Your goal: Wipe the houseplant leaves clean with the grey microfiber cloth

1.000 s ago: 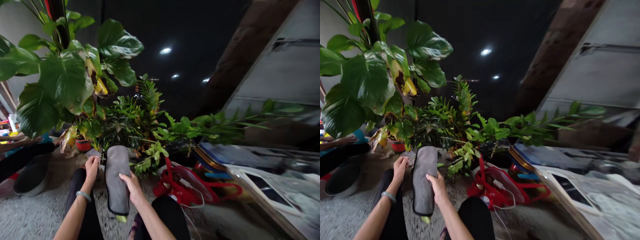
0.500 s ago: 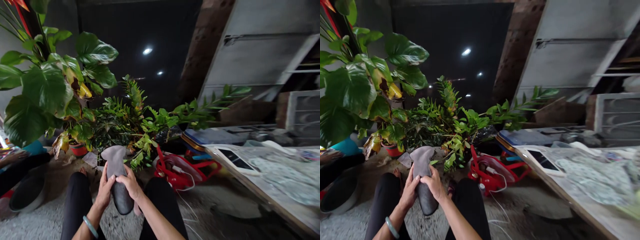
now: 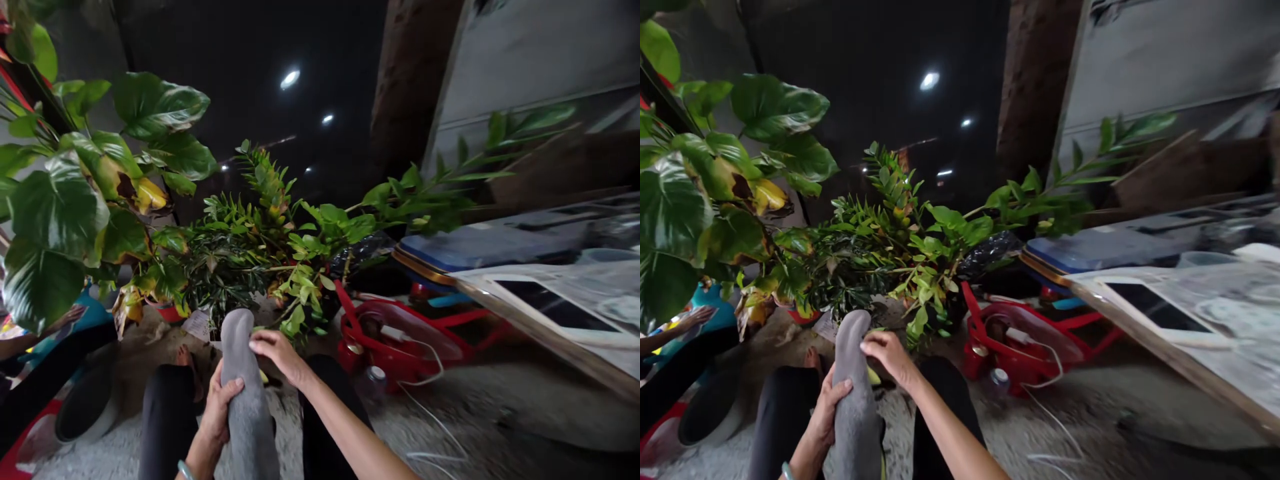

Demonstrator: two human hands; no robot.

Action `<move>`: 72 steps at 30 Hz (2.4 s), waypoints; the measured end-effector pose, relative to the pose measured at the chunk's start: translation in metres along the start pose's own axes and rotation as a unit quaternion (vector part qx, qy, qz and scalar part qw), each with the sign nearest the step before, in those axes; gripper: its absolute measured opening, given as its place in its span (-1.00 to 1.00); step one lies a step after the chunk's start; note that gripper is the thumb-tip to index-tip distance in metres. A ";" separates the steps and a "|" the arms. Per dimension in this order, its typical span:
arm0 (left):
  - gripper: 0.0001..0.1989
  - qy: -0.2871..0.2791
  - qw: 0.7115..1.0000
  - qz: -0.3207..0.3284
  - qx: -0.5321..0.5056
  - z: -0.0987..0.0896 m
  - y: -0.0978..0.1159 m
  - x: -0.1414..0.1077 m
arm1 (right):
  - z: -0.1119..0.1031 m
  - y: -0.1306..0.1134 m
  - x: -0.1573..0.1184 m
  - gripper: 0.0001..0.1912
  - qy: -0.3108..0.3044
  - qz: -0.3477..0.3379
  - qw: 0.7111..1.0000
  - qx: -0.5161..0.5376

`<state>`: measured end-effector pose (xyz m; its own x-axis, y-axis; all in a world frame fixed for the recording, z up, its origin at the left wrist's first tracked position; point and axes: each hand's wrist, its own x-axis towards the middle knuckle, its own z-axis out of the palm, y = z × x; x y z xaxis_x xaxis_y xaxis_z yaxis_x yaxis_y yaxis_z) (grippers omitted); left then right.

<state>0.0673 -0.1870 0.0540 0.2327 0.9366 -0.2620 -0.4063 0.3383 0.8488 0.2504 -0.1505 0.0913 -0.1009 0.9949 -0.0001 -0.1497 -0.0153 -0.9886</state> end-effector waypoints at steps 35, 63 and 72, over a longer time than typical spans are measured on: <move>-0.23 -0.029 0.922 0.063 0.380 0.021 0.122 0.030 | -0.026 0.043 0.102 -0.67 0.037 0.019 0.962 0.270; -0.32 -0.047 0.906 0.094 0.410 0.097 0.152 0.108 | -0.053 0.065 0.084 -0.62 0.099 0.014 0.975 0.198; -0.23 -0.166 0.877 0.142 0.428 0.093 0.178 0.079 | -0.052 0.067 0.086 -0.73 0.086 0.006 0.979 0.185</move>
<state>0.0955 -0.0607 0.2273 0.5316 0.8459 0.0435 0.2887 -0.2292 0.9296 0.2828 -0.0609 0.0170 0.0584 0.9959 -0.0687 -0.4995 -0.0304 -0.8658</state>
